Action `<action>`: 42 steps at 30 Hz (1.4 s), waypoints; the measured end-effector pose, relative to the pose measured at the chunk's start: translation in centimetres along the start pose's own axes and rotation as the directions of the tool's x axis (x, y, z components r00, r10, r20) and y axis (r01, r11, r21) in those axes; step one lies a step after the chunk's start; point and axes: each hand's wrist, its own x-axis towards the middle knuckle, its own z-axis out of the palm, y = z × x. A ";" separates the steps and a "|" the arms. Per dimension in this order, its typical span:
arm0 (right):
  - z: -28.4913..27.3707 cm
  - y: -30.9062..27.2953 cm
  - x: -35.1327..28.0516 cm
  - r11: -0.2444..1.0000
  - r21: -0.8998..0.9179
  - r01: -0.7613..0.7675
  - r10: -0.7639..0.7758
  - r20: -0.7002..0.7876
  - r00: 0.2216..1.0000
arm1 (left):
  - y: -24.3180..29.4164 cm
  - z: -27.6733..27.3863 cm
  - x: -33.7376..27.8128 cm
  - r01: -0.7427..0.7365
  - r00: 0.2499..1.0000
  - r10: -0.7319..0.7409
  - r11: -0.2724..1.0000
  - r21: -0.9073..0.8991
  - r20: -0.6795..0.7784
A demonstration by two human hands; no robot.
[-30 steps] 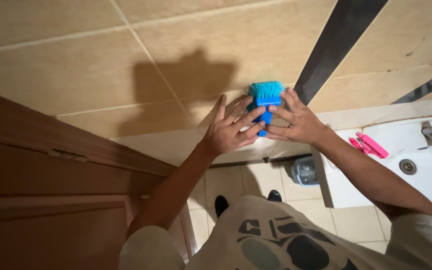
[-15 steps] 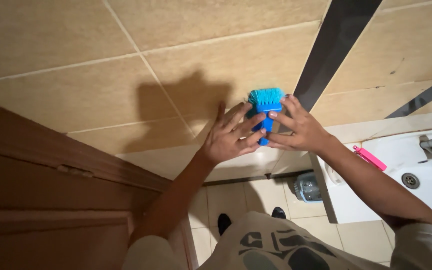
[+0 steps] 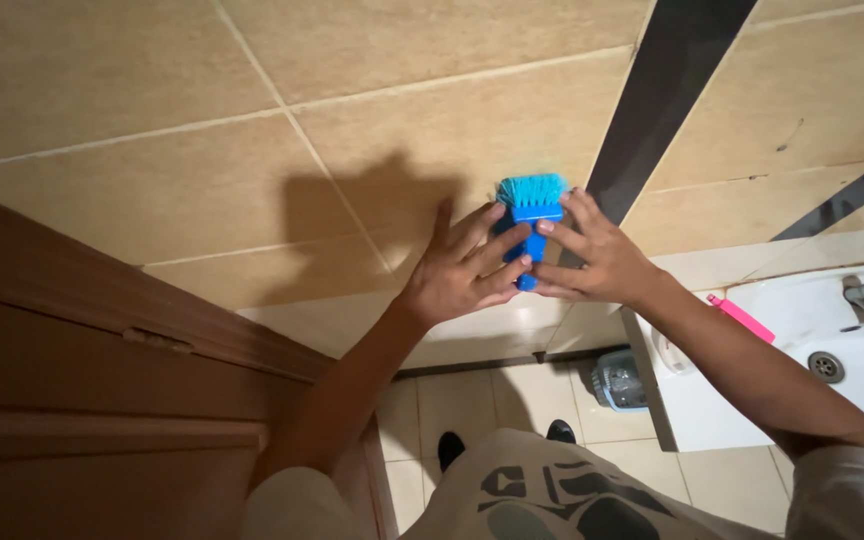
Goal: The person uses a blue scrub brush to clean the grout lines on the tiled wall and floor of a bathroom. They scrub the wall near the door frame and then move to scrub the floor tiles near the sink and toilet.
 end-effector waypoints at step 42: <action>-3.2 1.8 2.3 0.998 -0.031 0.055 -0.055 -0.010 0.998 | -0.4 -0.5 3.0 0.009 1.000 -0.009 1.000 0.028 -0.022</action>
